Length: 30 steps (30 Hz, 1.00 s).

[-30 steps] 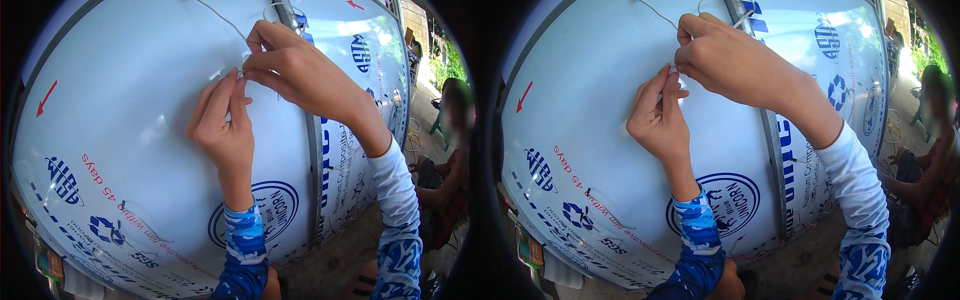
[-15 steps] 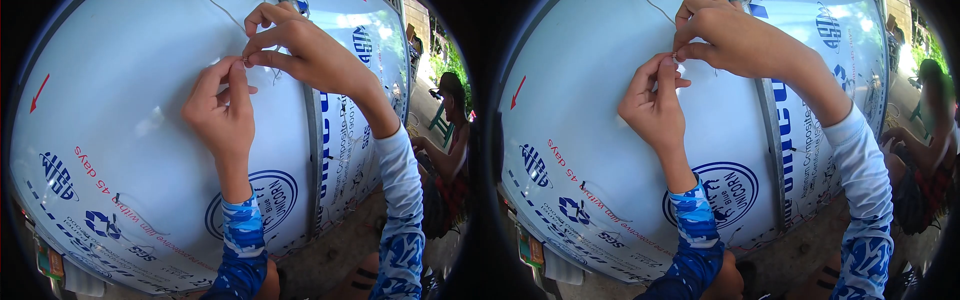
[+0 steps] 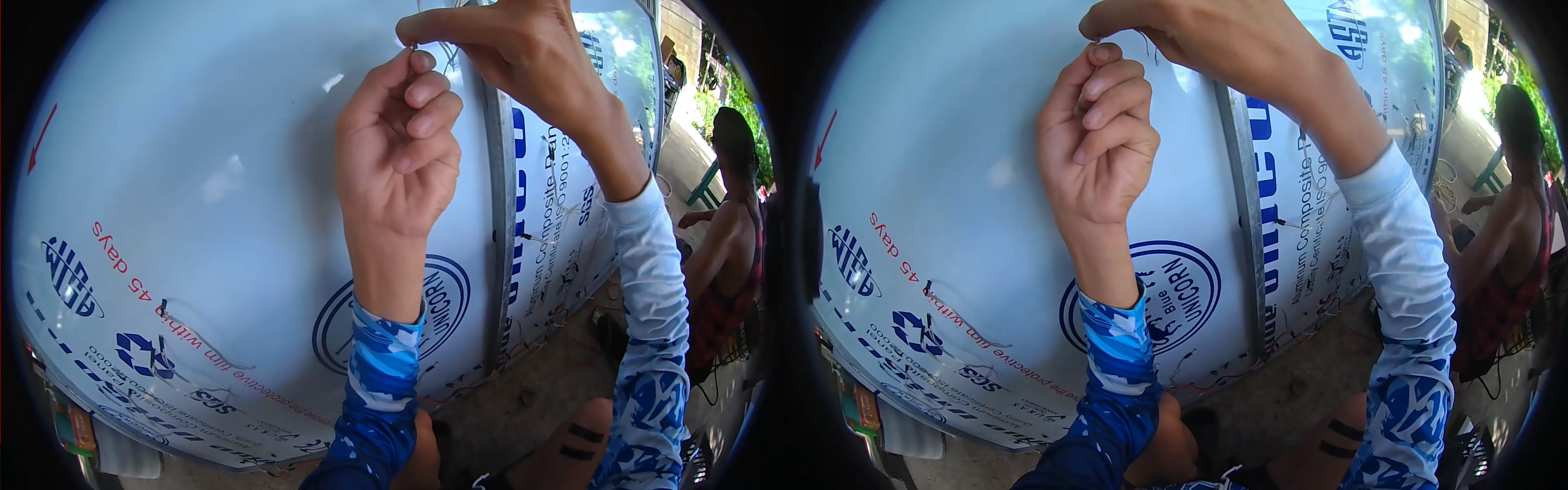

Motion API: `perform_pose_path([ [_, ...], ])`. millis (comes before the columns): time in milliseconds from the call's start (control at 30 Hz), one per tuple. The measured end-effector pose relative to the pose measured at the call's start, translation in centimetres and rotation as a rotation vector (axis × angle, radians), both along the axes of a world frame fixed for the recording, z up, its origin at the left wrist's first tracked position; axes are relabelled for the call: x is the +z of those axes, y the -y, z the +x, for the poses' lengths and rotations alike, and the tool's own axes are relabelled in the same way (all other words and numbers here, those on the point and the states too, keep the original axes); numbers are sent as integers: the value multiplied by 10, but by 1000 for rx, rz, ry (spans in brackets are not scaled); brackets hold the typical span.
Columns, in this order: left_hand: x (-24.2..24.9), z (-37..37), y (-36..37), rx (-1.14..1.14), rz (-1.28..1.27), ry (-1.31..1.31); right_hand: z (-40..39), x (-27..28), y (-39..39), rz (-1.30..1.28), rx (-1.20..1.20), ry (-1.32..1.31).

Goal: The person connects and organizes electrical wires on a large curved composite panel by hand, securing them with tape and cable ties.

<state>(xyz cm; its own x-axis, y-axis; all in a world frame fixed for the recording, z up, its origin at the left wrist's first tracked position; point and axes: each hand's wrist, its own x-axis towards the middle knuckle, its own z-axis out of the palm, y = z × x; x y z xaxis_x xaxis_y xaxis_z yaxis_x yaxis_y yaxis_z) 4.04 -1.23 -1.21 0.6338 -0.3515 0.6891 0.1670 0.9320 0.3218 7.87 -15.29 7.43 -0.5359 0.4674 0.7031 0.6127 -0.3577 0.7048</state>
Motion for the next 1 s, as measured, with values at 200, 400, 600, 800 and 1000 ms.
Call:
perform_pose_path([
  [200,12,-39,14,1590,464,-37,-7,9,16,27,-51,-168],
  [400,7,-19,25,2340,428,410,-21,11,15,-49,-151,-176],
  [600,8,-20,32,2178,438,288,-25,4,13,-87,-204,-124],
  [800,11,-24,29,1642,430,5,-8,0,13,-42,-105,-92],
  [1000,6,-10,20,478,90,43,2,10,15,-12,-78,37],
])
